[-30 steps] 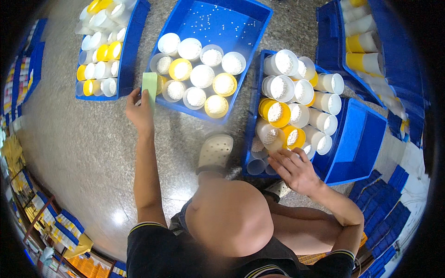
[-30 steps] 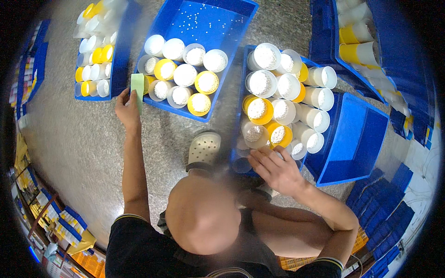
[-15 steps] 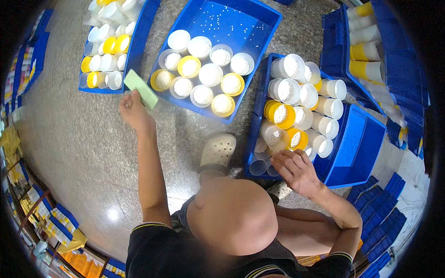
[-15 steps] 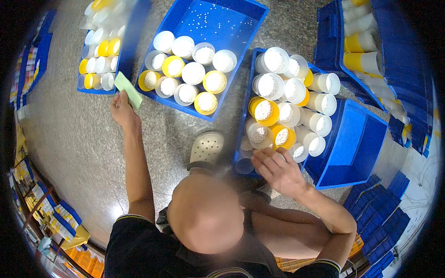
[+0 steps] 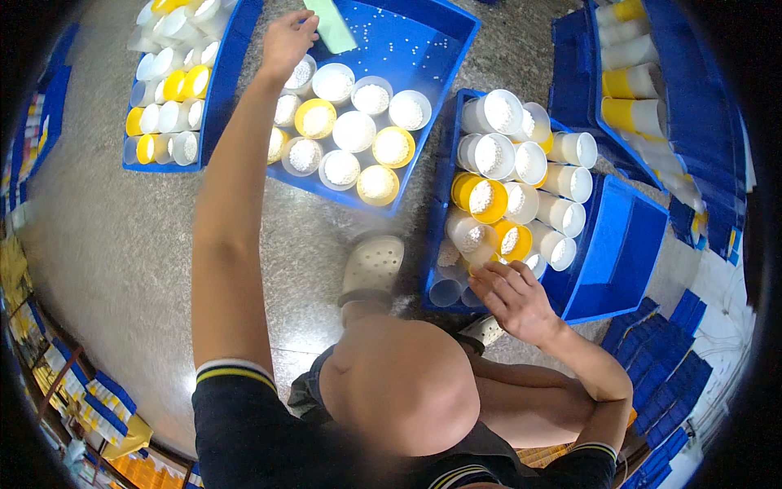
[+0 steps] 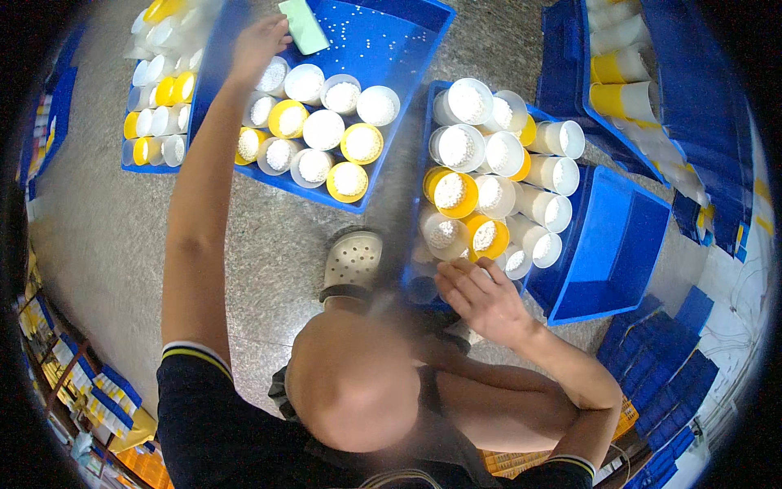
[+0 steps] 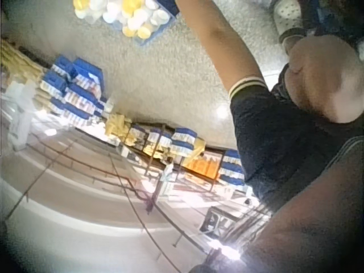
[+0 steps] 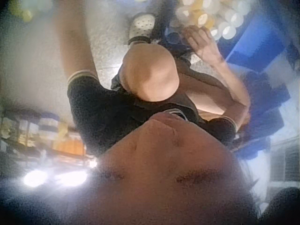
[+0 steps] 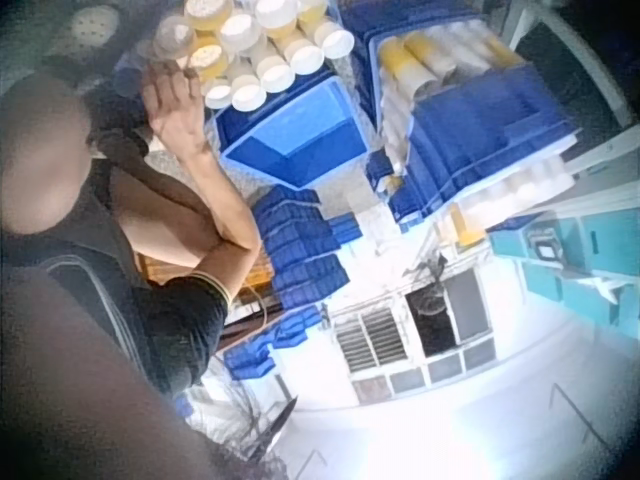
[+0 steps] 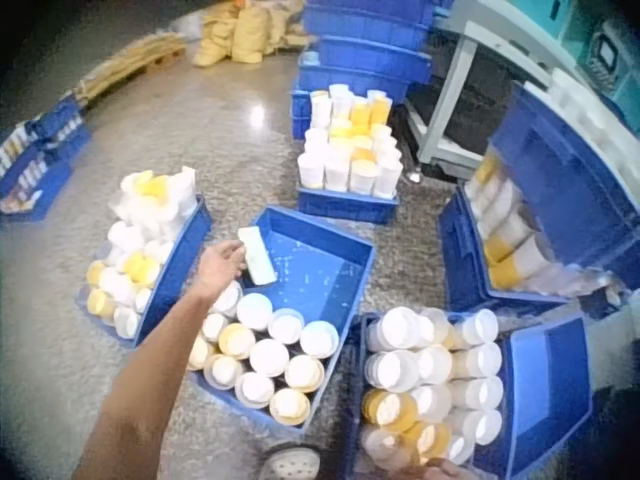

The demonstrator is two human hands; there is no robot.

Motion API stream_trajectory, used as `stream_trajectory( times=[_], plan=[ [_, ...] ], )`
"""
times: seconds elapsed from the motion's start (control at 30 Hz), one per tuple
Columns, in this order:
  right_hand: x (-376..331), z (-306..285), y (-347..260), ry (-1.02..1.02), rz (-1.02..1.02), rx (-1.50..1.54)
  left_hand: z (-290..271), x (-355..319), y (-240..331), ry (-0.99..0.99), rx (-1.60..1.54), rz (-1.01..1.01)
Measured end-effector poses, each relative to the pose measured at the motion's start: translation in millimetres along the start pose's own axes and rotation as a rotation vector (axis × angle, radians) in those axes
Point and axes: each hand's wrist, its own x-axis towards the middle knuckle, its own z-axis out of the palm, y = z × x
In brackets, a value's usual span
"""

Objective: The person sorts small white and yellow cups filled with white pellets into blue trays, then weighs individual cups on a digital scale and returns them to trays. The person also places a tray of cups onto a machine and continues sorting and arranging cups.

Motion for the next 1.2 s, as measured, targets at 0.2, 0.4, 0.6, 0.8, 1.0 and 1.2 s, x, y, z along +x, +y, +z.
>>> stream_trajectory(
  times=[0.2,0.4,0.6,0.8,1.0,1.2],
  plan=[
    [16,-10,9,0.034,-0.016,0.023,-11,-44,8,0.199,0.265,0.284],
    [109,-5,55,0.205,0.007,-0.045,-15,-99,-1,0.126,0.446,0.345],
    [234,25,101,0.424,0.046,-0.321,-1,-104,11,0.114,0.672,0.295],
    [272,40,121,0.202,0.055,-0.3,1,-100,10,0.084,0.83,0.282],
    [277,62,115,0.102,0.077,-0.366,7,-90,0,0.079,0.887,0.28],
    [265,32,123,0.161,0.006,-0.522,-9,-79,19,0.053,0.873,0.282]
  ],
)
